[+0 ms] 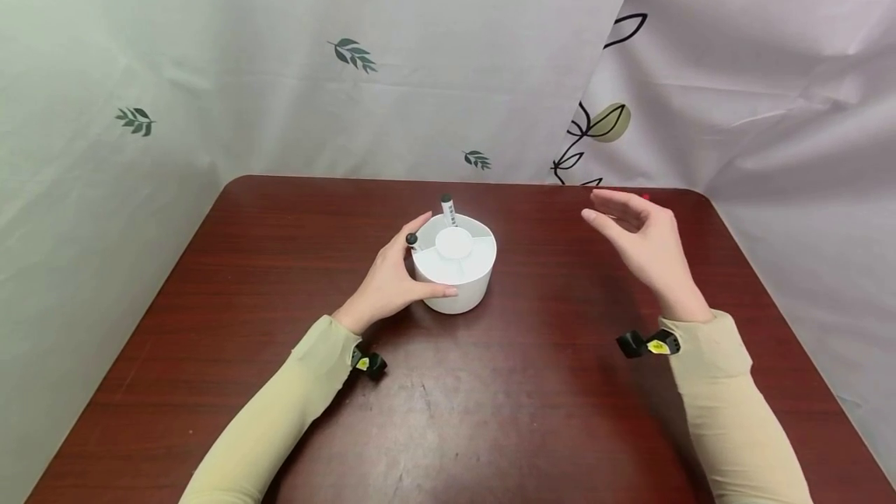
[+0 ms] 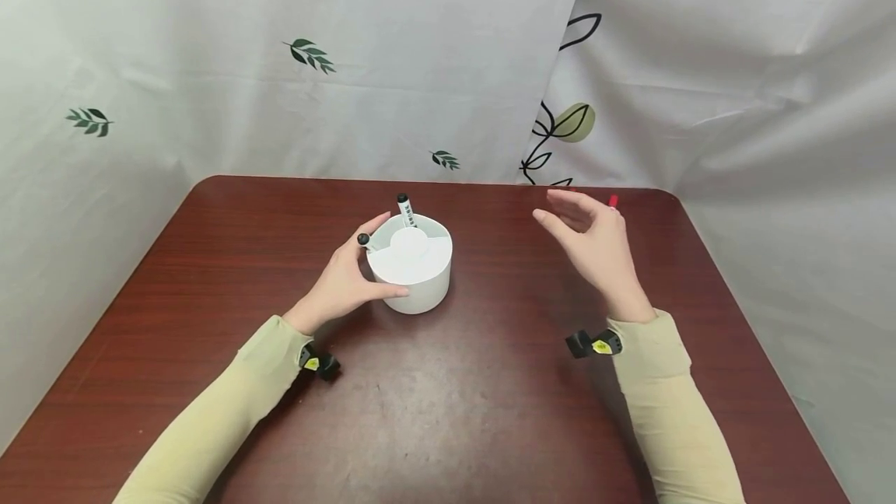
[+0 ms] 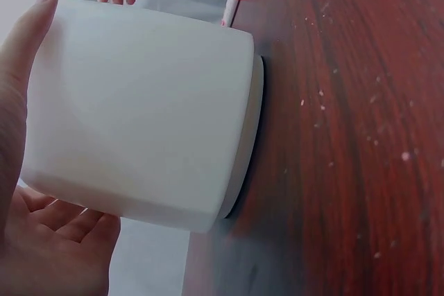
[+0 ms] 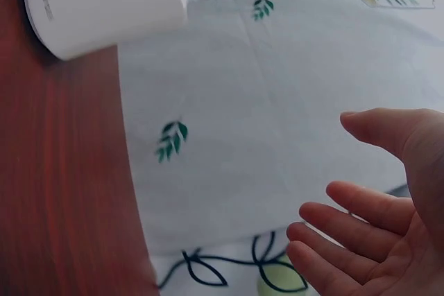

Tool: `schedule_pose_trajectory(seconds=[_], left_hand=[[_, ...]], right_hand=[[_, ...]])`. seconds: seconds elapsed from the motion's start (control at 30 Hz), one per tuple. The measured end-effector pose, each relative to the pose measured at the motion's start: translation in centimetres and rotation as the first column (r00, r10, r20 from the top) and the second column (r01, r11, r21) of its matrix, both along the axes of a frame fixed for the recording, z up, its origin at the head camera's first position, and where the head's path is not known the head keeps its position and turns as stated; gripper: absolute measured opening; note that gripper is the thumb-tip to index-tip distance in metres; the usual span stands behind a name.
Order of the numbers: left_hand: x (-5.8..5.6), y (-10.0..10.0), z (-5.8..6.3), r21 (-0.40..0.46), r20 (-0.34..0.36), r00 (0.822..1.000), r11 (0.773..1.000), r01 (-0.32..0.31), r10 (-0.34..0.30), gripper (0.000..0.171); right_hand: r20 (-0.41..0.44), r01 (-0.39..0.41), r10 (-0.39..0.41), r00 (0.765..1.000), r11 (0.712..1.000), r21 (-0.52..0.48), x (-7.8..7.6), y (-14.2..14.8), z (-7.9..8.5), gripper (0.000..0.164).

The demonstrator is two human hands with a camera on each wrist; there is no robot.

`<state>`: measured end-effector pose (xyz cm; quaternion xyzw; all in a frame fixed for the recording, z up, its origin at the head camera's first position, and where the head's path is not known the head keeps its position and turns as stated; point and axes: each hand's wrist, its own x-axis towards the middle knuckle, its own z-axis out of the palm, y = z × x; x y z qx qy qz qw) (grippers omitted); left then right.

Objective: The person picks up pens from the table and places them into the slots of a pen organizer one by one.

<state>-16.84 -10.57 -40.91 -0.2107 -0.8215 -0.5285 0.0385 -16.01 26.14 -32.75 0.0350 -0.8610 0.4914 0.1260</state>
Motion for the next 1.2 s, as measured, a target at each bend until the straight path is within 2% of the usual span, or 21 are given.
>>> schedule_pose_trajectory(seconds=[0.27,0.53,0.8,1.07,1.2], left_hand=[[0.1,0.0,0.0,0.012,0.014,1.0,1.0,-0.016,0.016,0.111],[0.2,0.0,0.1,0.011,0.032,0.999,1.0,-0.025,0.025,0.11],[0.2,0.0,0.1,0.015,0.039,0.999,1.0,-0.015,0.014,0.11],[0.1,0.1,0.1,0.011,0.038,0.999,1.0,-0.013,0.013,0.11],[0.1,0.1,0.1,0.014,0.046,0.999,1.0,-0.006,0.006,0.109]], right_hand=[[-0.037,0.079,-0.08,0.996,0.997,-0.02,-0.5,2.5,0.8,0.044],[0.005,0.121,-0.12,0.993,0.992,-0.039,-1.8,4.7,0.6,0.048],[0.099,0.18,-0.182,0.978,0.983,0.03,-3.9,6.4,-1.0,0.059],[0.208,0.197,-0.225,0.952,0.97,0.146,-6.0,7.1,-3.9,0.074],[0.268,0.187,-0.231,0.935,0.966,0.179,-6.5,7.3,-5.3,0.074]])
